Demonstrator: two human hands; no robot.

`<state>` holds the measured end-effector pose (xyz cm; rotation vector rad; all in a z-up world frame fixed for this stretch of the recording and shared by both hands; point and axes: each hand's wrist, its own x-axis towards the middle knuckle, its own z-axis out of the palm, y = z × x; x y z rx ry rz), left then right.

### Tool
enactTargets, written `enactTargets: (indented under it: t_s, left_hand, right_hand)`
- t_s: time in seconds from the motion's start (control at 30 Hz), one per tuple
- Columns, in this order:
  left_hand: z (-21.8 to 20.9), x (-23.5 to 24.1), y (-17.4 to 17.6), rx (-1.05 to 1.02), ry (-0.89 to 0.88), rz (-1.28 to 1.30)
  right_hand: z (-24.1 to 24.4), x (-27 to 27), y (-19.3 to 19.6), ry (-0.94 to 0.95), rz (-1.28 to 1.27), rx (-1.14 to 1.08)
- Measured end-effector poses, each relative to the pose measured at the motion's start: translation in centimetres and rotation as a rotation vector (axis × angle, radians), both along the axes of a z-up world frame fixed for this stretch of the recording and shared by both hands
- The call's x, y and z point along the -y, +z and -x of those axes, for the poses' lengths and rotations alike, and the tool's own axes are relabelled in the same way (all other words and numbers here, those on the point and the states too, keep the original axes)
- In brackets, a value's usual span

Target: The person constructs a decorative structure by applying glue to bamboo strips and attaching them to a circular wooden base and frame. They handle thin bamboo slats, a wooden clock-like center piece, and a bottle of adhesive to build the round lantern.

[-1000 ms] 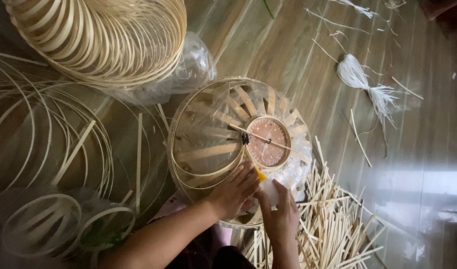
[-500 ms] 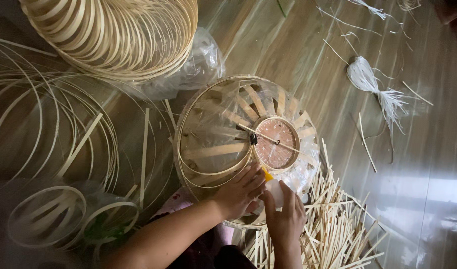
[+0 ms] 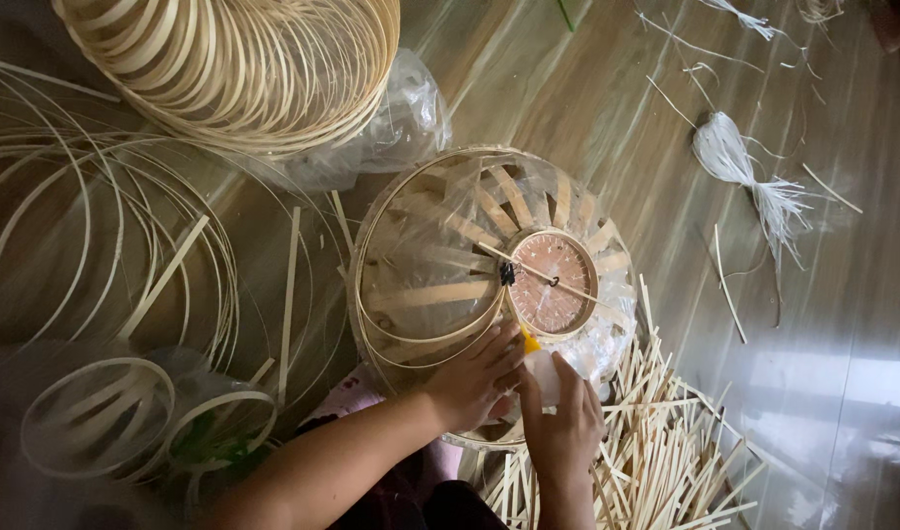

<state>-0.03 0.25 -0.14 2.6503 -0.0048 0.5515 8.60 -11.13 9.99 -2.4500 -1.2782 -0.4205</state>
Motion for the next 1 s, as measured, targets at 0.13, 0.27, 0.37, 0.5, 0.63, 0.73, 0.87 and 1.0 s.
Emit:
enactTargets:
  t_s: [0.13, 0.27, 0.37, 0.5, 0.63, 0.73, 0.87, 1.0]
  left_hand:
    - [-0.2, 0.0, -0.2, 0.039, 0.017, 0.024]
    - [-0.1, 0.1, -0.2, 0.036, 0.023, 0.013]
    - [0.0, 0.0, -0.2, -0.01, -0.002, 0.011]
    - [-0.4, 0.2, -0.4, 0.01, 0.03, 0.002]
    - [-1.0, 0.5, -0.7, 0.002, 0.051, 0.009]
    - [-0.9, 0.6, -1.0, -0.019, 0.053, -0.03]
    - [-0.5, 0.6, -1.5, -0.024, 0.001, 0.034]
    - [-0.7, 0.5, -1.6, 0.067, 0.024, 0.025]
  right_hand:
    - [0.0, -0.5, 0.4, 0.027, -0.024, -0.004]
    - [0.0, -0.1, 0.0, -0.01, 0.012, 0.015]
    - [-0.3, 0.4, -0.8, -0.026, 0.007, -0.026]
    - [-1.3, 1.7, -2.5, -0.037, -0.046, -0.127]
    - [-2.7, 2.3, -3.5, -0.011, -0.12, -0.283]
    - [-4.4, 2.0, -2.7, -0.339, -0.328, -0.865]
    - [-7.5, -1.2, -1.4, -0.132, -0.317, -0.857]
    - [-10.1, -5.7, -2.4, -0.277, -0.402, -0.944]
